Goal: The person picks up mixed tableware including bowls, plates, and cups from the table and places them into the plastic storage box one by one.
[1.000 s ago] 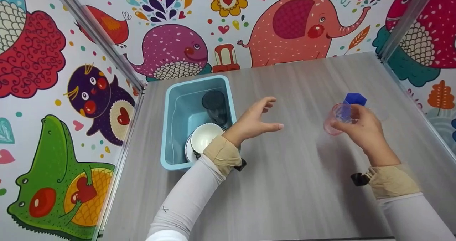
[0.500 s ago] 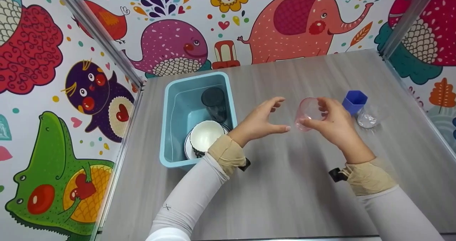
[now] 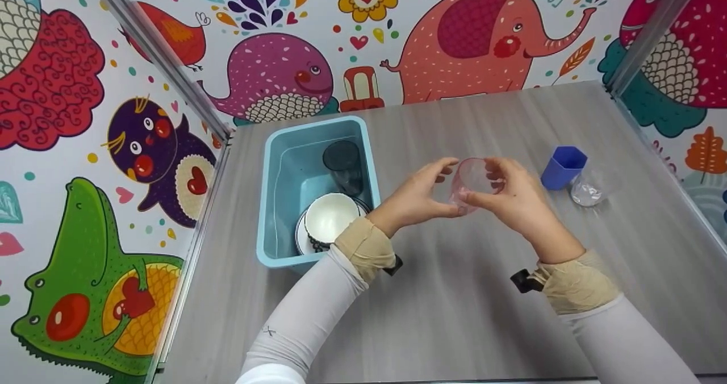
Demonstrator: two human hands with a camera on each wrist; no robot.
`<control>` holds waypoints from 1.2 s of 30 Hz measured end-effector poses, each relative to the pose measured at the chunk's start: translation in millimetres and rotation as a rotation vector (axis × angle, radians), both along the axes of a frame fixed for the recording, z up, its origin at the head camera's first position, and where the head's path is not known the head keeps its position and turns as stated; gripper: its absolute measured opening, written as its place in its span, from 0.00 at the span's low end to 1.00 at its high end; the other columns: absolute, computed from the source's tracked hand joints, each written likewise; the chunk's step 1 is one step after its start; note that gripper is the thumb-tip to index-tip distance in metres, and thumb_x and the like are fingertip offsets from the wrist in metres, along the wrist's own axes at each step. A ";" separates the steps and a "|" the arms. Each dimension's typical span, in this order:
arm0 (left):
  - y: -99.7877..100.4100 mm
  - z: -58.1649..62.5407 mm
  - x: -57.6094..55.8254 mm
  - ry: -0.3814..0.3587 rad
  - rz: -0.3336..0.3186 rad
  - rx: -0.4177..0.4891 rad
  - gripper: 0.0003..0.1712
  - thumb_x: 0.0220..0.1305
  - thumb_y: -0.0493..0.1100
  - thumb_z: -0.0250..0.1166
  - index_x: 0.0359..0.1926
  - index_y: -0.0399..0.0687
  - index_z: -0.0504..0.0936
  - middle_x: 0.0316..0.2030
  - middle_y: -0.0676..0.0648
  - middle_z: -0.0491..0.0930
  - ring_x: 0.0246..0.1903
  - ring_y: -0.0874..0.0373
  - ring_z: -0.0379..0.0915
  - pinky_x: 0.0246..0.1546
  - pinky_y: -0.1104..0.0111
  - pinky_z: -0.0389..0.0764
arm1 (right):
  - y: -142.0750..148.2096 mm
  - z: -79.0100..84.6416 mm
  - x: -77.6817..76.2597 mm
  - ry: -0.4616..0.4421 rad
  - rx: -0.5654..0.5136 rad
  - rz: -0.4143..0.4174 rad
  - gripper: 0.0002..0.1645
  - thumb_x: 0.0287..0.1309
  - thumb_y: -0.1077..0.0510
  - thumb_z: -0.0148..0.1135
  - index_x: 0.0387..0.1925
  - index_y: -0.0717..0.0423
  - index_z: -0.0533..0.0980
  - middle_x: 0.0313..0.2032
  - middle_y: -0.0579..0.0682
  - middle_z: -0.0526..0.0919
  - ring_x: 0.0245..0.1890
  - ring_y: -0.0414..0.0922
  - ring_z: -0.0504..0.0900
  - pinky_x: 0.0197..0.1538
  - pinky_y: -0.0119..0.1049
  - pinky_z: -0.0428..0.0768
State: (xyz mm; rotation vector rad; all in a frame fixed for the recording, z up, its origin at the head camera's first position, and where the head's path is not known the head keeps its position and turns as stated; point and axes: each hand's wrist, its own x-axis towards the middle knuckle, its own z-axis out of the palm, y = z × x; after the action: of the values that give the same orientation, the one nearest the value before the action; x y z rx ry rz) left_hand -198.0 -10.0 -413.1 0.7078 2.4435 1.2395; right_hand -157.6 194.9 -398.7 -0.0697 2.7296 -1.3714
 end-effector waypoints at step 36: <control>-3.8 4.9 2.3 0.043 0.043 0.108 0.46 0.52 0.48 0.80 0.70 0.57 0.68 0.64 0.52 0.74 0.62 0.60 0.70 0.63 0.69 0.75 | -17.7 4.4 4.3 0.019 -0.165 0.130 0.57 0.55 0.43 0.75 0.78 0.55 0.56 0.72 0.60 0.65 0.71 0.57 0.65 0.73 0.56 0.66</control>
State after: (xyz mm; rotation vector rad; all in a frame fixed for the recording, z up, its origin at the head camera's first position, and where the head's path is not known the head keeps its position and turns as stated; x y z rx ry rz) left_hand -195.8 -13.8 -408.2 0.7216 2.4530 1.3961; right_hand -153.3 177.2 -394.3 -0.2678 2.5690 -1.5617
